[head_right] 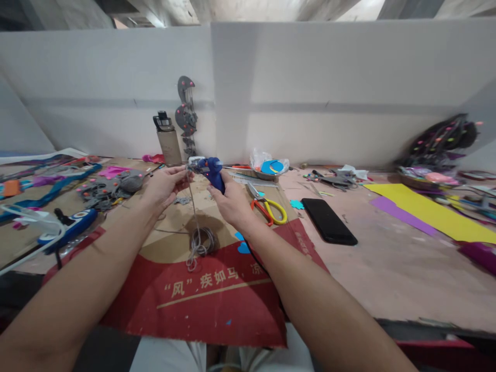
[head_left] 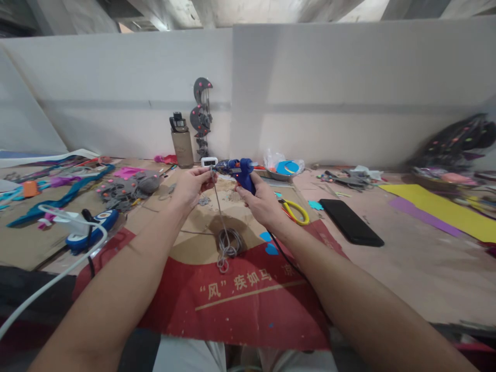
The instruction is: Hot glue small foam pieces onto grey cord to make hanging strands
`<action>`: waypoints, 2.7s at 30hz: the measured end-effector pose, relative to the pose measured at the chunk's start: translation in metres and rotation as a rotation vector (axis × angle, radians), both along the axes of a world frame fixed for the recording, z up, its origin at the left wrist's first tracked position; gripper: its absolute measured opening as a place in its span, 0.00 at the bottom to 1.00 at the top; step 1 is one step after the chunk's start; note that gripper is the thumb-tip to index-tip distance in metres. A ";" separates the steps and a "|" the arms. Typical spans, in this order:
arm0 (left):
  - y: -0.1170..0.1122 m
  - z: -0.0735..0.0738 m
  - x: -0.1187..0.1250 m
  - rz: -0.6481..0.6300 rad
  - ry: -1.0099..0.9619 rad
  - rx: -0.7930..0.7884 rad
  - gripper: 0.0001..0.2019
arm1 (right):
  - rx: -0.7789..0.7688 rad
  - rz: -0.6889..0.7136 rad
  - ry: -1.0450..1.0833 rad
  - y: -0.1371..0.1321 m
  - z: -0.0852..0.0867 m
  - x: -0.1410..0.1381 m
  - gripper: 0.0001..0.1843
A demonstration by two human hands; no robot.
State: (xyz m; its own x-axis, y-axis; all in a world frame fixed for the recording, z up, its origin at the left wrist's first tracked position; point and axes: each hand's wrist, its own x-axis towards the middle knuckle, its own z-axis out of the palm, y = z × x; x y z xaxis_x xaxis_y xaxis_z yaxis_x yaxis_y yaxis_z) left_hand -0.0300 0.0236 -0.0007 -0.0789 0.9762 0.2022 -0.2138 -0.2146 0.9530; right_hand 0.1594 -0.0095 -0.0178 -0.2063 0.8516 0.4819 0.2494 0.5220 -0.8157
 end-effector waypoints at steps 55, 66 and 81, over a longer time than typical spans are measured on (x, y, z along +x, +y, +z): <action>-0.028 -0.004 0.039 -0.024 0.302 0.141 0.13 | -0.039 -0.191 0.161 0.001 0.000 -0.010 0.10; -0.030 -0.003 0.045 -0.040 0.218 0.127 0.12 | -0.060 -0.225 0.123 -0.002 0.002 -0.011 0.13; -0.029 -0.006 0.045 -0.055 0.223 0.148 0.08 | -0.036 -0.322 0.040 0.000 0.001 -0.010 0.13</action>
State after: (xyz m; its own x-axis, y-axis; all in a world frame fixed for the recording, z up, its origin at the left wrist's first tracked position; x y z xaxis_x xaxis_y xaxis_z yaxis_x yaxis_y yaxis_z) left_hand 0.0153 -0.0055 -0.0069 0.0362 0.9364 0.3491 -0.0176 -0.3487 0.9371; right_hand 0.1493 -0.0090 -0.0173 0.0947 0.8867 0.4526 0.3641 0.3923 -0.8447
